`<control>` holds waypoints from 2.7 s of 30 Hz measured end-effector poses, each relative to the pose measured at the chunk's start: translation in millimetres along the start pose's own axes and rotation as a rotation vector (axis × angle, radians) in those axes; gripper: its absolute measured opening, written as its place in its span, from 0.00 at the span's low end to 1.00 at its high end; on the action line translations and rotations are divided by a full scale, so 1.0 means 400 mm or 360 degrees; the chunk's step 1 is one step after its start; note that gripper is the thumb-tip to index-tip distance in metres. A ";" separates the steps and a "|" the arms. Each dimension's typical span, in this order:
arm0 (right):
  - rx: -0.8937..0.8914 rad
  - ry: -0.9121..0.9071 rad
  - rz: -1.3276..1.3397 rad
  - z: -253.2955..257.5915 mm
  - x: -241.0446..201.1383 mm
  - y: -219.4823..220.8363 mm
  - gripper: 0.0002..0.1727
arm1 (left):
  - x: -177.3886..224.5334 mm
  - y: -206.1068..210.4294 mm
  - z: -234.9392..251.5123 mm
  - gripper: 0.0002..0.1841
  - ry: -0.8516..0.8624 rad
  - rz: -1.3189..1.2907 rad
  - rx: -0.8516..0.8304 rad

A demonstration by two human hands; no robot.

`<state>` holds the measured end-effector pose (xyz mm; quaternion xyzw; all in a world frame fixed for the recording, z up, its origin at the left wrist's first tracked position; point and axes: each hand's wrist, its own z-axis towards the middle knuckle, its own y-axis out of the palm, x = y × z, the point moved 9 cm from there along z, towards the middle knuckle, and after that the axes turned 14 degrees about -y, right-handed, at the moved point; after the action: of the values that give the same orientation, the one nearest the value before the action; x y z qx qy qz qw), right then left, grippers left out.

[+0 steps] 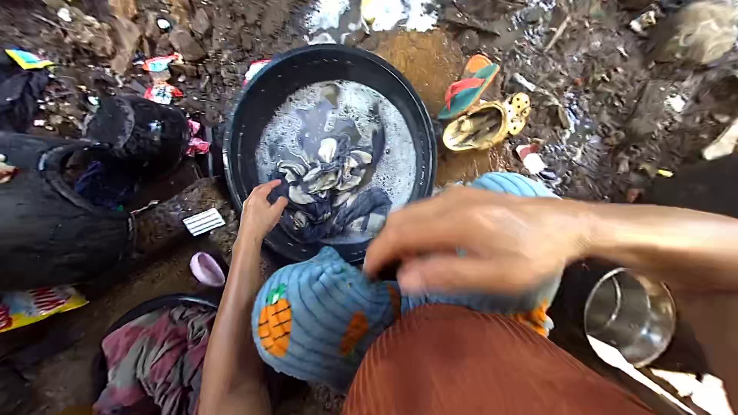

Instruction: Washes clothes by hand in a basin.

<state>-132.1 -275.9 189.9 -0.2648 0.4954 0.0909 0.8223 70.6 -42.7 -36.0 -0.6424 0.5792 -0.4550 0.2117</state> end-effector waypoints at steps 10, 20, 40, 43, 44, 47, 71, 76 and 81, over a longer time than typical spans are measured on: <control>0.0169 0.1775 -0.0400 -0.061 0.921 0.038 0.54 | 0.196 0.320 0.200 0.63 0.0124 0.0440 -0.0319; -0.0051 0.1659 -0.0508 0.084 1.121 0.071 0.27 | 0.139 0.299 0.438 0.29 -0.0254 0.0286 -0.0776; -0.0105 0.1515 -0.0555 0.020 1.017 0.091 0.27 | 0.165 0.314 -0.122 0.20 0.0849 0.0184 -0.0288; 0.0698 0.1515 0.0017 -0.015 0.945 0.056 0.21 | 0.142 0.257 -0.092 0.14 0.0757 -0.0423 -0.0385; 0.0884 0.1465 0.0186 -0.006 0.907 0.057 0.17 | 0.128 0.226 -0.072 0.11 0.0679 -0.0727 -0.0333; 0.1044 0.1160 0.0423 0.057 0.791 0.069 0.11 | 0.101 0.157 0.002 0.25 0.0389 -0.0887 -0.0018; -0.0378 0.1326 -0.0937 0.078 0.959 0.259 0.65 | 0.014 0.296 0.165 0.37 -0.0536 0.0074 -0.0322; -0.0187 0.1436 -0.0924 0.104 1.080 0.165 0.57 | 0.089 0.289 0.304 0.27 -0.0360 0.0167 -0.0413; -0.0234 0.1289 -0.0349 0.095 1.069 0.174 0.20 | 0.097 0.250 0.349 0.25 -0.0082 -0.0031 -0.0556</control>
<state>79.1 -245.5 -189.1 -0.3883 0.7394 -0.0734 0.5451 128.0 -138.4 -172.1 -0.6864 0.6376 -0.3329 0.1072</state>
